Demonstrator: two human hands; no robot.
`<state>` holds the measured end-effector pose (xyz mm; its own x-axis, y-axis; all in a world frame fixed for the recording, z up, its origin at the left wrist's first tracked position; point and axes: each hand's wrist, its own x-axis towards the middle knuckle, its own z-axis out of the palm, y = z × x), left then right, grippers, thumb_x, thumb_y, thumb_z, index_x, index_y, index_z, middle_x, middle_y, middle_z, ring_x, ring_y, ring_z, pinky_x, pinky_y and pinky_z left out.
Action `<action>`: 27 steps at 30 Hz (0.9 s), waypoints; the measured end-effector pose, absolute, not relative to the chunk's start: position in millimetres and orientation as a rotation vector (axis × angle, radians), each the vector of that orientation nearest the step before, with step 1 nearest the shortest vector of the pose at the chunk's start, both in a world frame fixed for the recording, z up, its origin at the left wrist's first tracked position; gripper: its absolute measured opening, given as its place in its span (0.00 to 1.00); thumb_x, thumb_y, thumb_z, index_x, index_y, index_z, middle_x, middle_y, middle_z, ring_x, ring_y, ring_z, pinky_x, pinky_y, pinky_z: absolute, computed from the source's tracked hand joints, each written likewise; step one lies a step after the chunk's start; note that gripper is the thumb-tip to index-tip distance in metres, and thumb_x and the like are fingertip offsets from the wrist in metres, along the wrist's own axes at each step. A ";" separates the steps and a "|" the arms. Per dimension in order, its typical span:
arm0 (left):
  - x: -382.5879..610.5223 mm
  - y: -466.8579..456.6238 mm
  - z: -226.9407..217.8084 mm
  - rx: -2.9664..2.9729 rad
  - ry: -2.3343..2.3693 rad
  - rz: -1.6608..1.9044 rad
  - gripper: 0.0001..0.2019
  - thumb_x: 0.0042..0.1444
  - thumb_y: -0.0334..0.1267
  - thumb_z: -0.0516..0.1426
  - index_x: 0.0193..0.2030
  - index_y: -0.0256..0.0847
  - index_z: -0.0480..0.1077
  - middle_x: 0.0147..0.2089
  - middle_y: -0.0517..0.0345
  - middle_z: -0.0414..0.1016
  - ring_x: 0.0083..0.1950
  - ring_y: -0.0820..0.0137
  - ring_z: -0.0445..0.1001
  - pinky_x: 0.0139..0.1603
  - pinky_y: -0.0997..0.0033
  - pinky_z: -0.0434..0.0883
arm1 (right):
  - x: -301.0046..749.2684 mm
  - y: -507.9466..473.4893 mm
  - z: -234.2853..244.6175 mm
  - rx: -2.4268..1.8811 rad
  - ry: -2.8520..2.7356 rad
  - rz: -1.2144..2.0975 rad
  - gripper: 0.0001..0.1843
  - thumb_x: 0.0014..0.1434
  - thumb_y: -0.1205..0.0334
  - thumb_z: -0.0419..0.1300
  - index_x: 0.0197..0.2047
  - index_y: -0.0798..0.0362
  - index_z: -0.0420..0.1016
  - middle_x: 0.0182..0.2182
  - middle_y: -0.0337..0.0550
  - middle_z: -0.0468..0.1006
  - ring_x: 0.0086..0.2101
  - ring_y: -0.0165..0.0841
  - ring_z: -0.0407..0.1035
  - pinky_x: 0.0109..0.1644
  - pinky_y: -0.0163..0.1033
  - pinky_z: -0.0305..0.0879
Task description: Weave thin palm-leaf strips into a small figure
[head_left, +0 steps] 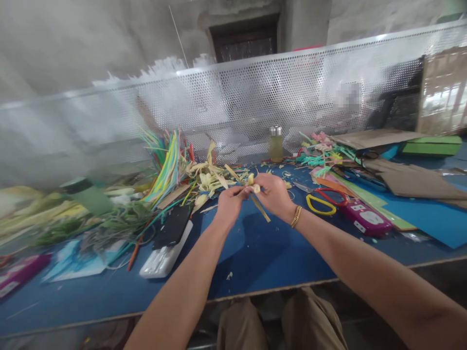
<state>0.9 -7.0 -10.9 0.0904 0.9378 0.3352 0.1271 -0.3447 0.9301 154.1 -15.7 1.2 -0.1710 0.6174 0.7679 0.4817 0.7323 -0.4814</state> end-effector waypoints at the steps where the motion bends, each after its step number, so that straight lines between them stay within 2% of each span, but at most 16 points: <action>1: 0.6 -5.8 -11.5 1.573 1.038 1.309 0.13 0.47 0.47 0.63 0.25 0.38 0.74 0.25 0.59 0.72 0.33 0.68 0.69 0.40 0.69 0.63 | 153.8 -11.8 -1.4 -0.876 -1.744 0.261 0.10 0.56 0.61 0.60 0.26 0.54 0.76 0.26 0.42 0.76 0.30 0.32 0.68 0.37 0.37 0.62; 5: -1.5 1.6 -15.6 1.399 0.867 1.183 0.17 0.48 0.51 0.62 0.32 0.37 0.78 0.33 0.52 0.78 0.39 0.63 0.72 0.49 0.63 0.65 | 154.5 5.9 -11.0 -0.860 -1.436 0.860 0.13 0.50 0.51 0.66 0.28 0.54 0.77 0.25 0.41 0.77 0.28 0.31 0.69 0.35 0.38 0.66; 9: -2.4 4.9 -19.1 1.359 0.883 1.193 0.19 0.50 0.53 0.61 0.35 0.37 0.79 0.36 0.49 0.79 0.41 0.62 0.73 0.51 0.62 0.65 | 154.7 6.9 -10.2 -0.755 -1.380 1.099 0.16 0.43 0.49 0.69 0.28 0.53 0.77 0.26 0.40 0.78 0.30 0.32 0.71 0.40 0.40 0.68; 12: -2.9 3.3 -18.4 1.416 0.902 1.218 0.16 0.47 0.49 0.64 0.34 0.37 0.78 0.34 0.52 0.79 0.40 0.64 0.73 0.51 0.64 0.65 | 154.1 2.3 -7.0 -0.738 -1.381 1.122 0.16 0.43 0.49 0.69 0.28 0.54 0.77 0.26 0.39 0.77 0.30 0.30 0.69 0.39 0.39 0.67; 16: -1.8 -1.1 -14.1 1.450 0.930 1.232 0.14 0.47 0.47 0.64 0.31 0.38 0.78 0.31 0.56 0.78 0.37 0.66 0.72 0.47 0.66 0.65 | 153.2 2.7 -7.1 -0.797 -1.367 1.083 0.16 0.44 0.50 0.69 0.26 0.55 0.75 0.22 0.37 0.73 0.25 0.27 0.64 0.33 0.36 0.62; 20: 2.7 -4.4 -12.6 1.511 0.949 1.331 0.13 0.47 0.46 0.64 0.28 0.37 0.77 0.27 0.58 0.75 0.34 0.67 0.70 0.42 0.67 0.65 | 148.5 4.6 -11.2 -0.746 -1.250 1.178 0.19 0.42 0.47 0.69 0.24 0.54 0.72 0.19 0.35 0.70 0.22 0.24 0.59 0.29 0.35 0.58; 23: 5.5 -5.0 -14.2 1.540 0.977 1.401 0.12 0.47 0.46 0.64 0.27 0.37 0.77 0.27 0.57 0.75 0.35 0.66 0.70 0.43 0.66 0.65 | 144.3 3.5 -13.7 -0.706 -1.176 1.235 0.21 0.41 0.46 0.70 0.21 0.54 0.70 0.18 0.34 0.68 0.21 0.23 0.57 0.28 0.35 0.57; 27: 4.3 -3.9 -15.7 1.461 0.938 1.322 0.15 0.48 0.49 0.63 0.31 0.37 0.78 0.31 0.55 0.78 0.38 0.64 0.73 0.45 0.64 0.66 | 144.6 3.2 -14.5 -0.749 -1.115 1.213 0.21 0.40 0.47 0.71 0.22 0.54 0.69 0.19 0.35 0.70 0.22 0.24 0.60 0.31 0.36 0.61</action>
